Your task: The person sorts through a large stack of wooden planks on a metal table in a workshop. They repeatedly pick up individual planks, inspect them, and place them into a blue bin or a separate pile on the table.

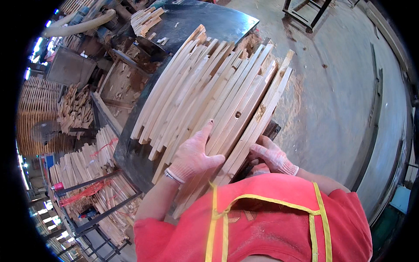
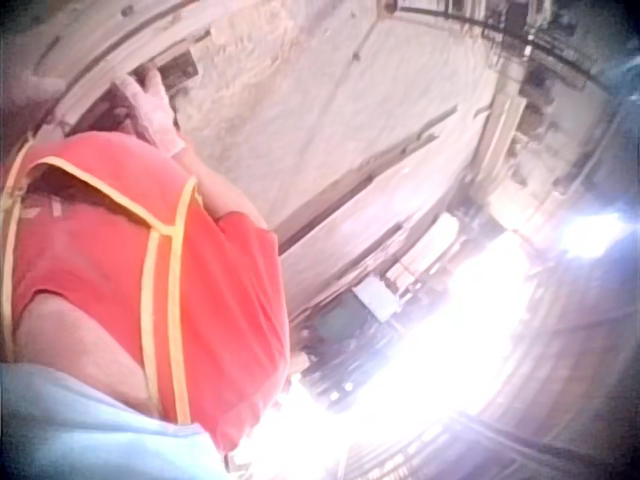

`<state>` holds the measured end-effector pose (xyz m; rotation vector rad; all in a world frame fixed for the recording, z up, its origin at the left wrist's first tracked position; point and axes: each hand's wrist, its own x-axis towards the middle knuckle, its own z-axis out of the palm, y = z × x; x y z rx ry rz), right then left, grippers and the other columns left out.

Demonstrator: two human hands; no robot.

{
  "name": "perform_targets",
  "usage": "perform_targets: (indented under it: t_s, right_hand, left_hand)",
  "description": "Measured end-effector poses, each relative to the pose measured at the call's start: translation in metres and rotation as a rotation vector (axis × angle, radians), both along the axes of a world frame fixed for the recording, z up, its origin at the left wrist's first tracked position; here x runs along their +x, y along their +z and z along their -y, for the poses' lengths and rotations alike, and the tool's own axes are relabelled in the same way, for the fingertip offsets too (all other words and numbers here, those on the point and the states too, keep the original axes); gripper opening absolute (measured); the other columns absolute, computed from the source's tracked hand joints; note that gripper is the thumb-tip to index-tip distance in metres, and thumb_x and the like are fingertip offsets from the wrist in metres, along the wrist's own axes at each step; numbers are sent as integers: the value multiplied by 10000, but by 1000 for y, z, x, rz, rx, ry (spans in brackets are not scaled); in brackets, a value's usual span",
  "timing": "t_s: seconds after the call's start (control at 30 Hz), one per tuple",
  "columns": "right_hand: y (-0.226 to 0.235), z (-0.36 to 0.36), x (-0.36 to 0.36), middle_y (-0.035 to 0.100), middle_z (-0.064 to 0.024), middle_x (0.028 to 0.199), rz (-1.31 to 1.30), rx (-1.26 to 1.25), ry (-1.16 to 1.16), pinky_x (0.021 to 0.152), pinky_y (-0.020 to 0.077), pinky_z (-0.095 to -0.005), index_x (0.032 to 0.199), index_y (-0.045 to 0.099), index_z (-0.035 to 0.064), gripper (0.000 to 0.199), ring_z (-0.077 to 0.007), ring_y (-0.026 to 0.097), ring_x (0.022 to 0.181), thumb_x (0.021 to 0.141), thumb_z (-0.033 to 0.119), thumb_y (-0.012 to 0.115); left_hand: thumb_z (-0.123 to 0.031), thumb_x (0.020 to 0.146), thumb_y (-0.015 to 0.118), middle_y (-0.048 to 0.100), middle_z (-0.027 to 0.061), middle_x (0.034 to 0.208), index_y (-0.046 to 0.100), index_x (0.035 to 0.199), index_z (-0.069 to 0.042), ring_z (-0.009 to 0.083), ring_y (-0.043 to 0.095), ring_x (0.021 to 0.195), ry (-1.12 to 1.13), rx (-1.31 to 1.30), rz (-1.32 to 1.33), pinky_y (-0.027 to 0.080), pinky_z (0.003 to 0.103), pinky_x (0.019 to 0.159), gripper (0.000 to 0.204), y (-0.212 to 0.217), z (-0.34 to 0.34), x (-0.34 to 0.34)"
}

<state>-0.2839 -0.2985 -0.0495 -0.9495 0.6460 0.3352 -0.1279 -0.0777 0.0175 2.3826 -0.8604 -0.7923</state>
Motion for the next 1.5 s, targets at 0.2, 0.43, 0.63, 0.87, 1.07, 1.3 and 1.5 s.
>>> perform_targets:
  t_s: [0.2,0.43,0.63,0.87,1.07,1.3,1.5]
  right_hand:
    - [-11,1,-3,604,-82,1127,8,58,5,700,519,-281,1492,384,-13,658,-146,586,883,992,298,678]
    - [-6,-6,-7,601,-99,1172,7,76,-68,800,549,-322,1486,390,5,630,-182,616,937,996,284,671]
    - [12,-8,0,566,-59,1066,-34,109,-95,761,518,-305,1398,449,13,524,-154,565,872,986,243,678]
    - [8,-18,1,574,-59,1048,-14,43,-126,753,511,-310,1394,441,8,599,-146,559,862,954,315,706]
    - [7,-30,-3,596,-80,1087,2,-33,-180,777,520,-322,1398,435,1,612,-157,587,882,962,343,696]
    - [12,-21,6,583,-37,997,-62,-77,-108,726,501,-279,1413,460,-13,610,-115,565,850,974,341,694]
    - [2,-15,3,584,-27,954,19,-98,-67,685,504,-281,1383,467,-29,599,-120,560,791,974,346,693]
  left_hand:
    - [-321,770,719,653,262,1197,344,1572,-29,439,662,1063,-69,73,269,548,504,921,933,4,19,-24]
    - [-307,787,684,656,285,1221,375,1573,-66,438,673,1062,2,-35,89,546,506,939,878,29,4,2]
    - [-252,775,666,685,272,1197,387,1592,-126,390,708,1022,198,-5,456,556,485,950,872,62,-51,108]
    - [-236,804,669,647,205,1354,405,1584,-154,354,648,1216,267,399,589,506,445,1048,827,26,-88,262]
    - [-515,924,646,547,207,1499,330,1620,-161,376,556,1349,247,153,388,434,444,1135,841,-108,-91,304]
    - [-574,967,568,484,195,1558,298,1620,-114,373,538,1369,361,385,461,426,458,1140,844,-112,-72,293]
    - [-412,875,750,631,241,1324,456,1513,-11,412,606,1199,95,-155,736,465,484,1072,809,-73,-26,180]
